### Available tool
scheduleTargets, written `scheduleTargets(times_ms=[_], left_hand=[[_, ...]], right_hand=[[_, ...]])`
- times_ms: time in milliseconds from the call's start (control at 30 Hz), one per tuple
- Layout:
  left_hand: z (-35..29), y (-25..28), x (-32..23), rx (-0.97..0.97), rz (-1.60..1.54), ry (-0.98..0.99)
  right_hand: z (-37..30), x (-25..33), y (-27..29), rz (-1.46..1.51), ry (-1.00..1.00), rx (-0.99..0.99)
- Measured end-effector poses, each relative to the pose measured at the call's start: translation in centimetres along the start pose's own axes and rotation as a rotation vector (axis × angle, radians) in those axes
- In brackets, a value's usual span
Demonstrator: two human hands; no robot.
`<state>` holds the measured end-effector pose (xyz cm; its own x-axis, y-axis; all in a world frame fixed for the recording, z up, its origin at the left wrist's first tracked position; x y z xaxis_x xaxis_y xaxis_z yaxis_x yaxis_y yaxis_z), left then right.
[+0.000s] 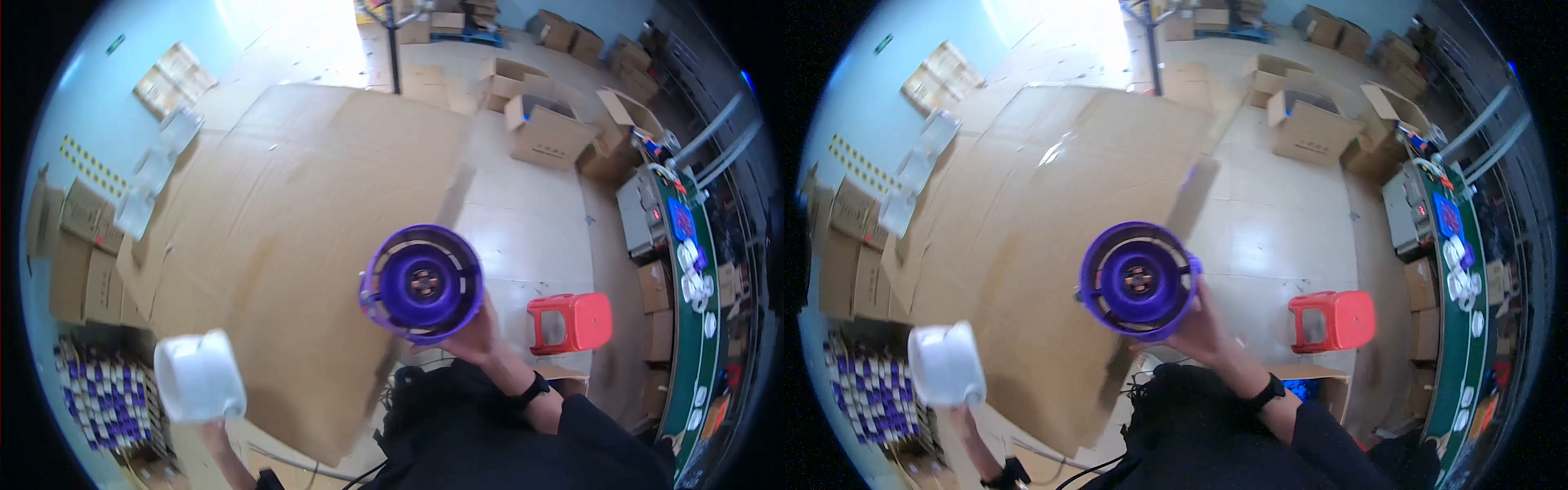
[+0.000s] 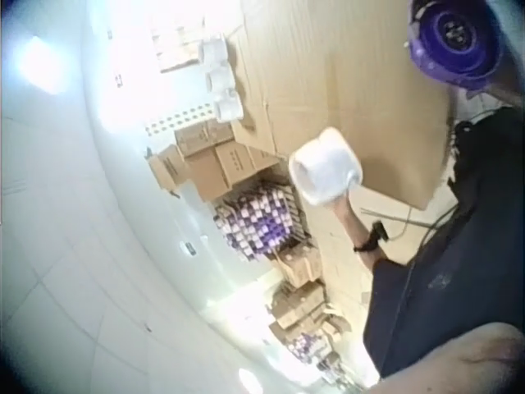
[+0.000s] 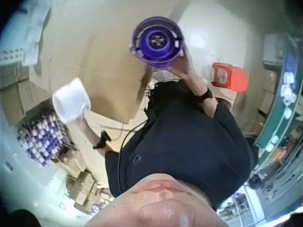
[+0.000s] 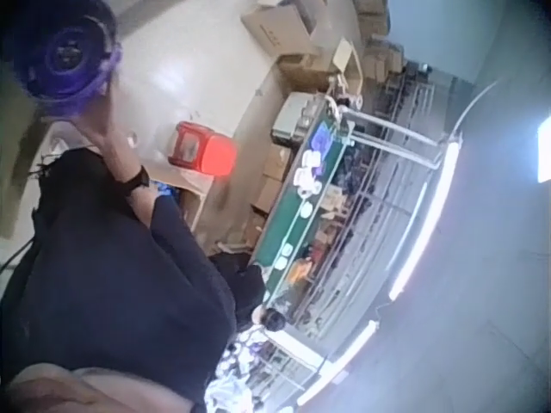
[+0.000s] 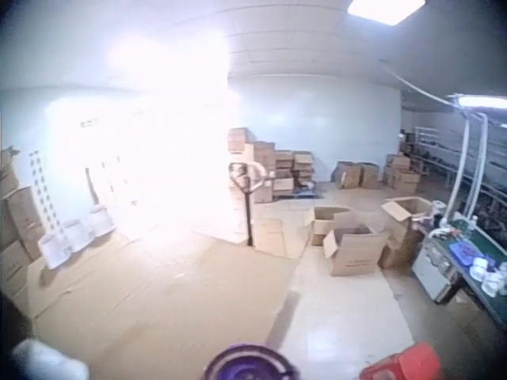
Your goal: Manually assemble various plastic circular components into finished products at a factory workbench.
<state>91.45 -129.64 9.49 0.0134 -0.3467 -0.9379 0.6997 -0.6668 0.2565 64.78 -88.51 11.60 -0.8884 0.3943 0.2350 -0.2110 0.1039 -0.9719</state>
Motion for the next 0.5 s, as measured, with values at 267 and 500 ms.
scheduleTargets(times_ms=[267,500], left_hand=[[2.3,-31.1,-2.8,0.359,-0.226,-0.012],[1.1,-51.7,-10.9,0.585,-0.324,-0.058]], right_hand=[[-8.4,10.8,5.2,0.082,0.003,-0.082],[-22.6,23.5,9.2,-0.044,0.294,-0.202]])
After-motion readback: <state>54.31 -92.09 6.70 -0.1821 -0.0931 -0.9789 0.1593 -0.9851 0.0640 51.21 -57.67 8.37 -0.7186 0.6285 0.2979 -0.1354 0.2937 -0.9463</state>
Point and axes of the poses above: each hand's wrist, its own z-axis towards the middle knuckle, its own y-axis out of the back of the hand, x = y × z, the point moved 7 cm from there along z, towards the middle knuckle, and after that the axes turned 4 degrees about -y, right-handed, at the moved point
